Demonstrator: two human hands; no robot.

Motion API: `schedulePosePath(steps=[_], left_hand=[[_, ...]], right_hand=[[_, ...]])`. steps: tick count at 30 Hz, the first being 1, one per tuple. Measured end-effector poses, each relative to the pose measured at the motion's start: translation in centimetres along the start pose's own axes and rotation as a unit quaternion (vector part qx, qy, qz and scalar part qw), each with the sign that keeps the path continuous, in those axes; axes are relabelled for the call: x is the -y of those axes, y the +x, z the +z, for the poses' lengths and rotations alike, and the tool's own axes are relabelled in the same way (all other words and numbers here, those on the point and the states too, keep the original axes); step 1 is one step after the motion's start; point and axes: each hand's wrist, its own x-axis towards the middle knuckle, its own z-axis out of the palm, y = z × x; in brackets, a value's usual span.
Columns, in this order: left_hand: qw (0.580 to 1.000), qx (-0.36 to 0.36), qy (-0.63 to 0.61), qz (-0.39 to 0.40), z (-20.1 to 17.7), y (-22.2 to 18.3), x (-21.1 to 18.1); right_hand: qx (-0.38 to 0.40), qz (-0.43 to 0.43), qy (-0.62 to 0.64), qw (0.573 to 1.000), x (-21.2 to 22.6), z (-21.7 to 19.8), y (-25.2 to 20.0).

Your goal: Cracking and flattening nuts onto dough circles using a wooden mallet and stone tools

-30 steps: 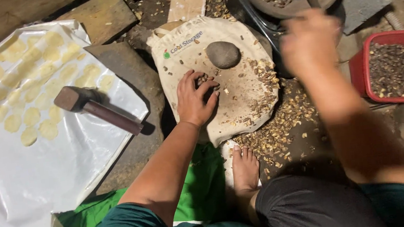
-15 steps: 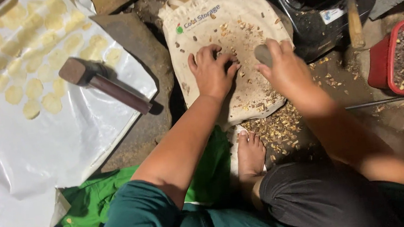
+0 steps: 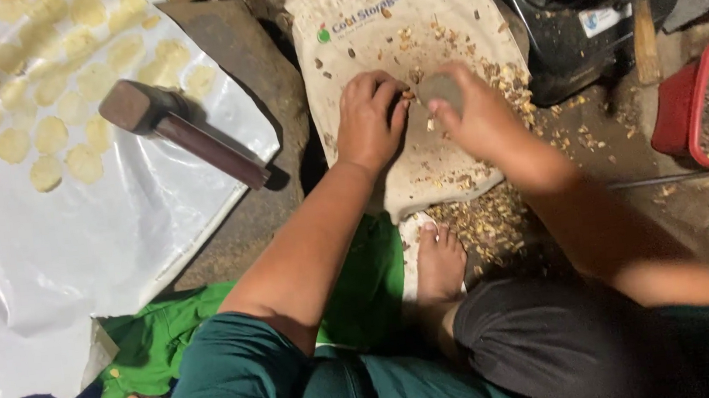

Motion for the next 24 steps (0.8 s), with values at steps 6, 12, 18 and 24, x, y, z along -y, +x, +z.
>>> schedulePosePath(steps=[6, 12, 18, 24], left_hand=[[0.999, 0.016, 0.018, -0.037, 0.1, 0.3, 0.0], [0.996, 0.015, 0.035, -0.081, 2.0, 1.8, -1.1], [0.996, 0.053, 0.057, -0.041, -0.3, 0.2, -1.4], [0.999, 0.001, 0.033, -0.037, 0.1, -0.3, -1.2]], right_hand=[[0.016, 0.014, -0.095, 0.995, -0.5, 0.4, 1.2], [0.082, 0.064, -0.103, 0.989, 0.6, -2.2, -1.4], [-0.008, -0.043, -0.131, 0.99, 0.6, 0.4, 0.1], [-0.004, -0.019, -0.069, 0.997, -1.1, -0.8, 1.1]])
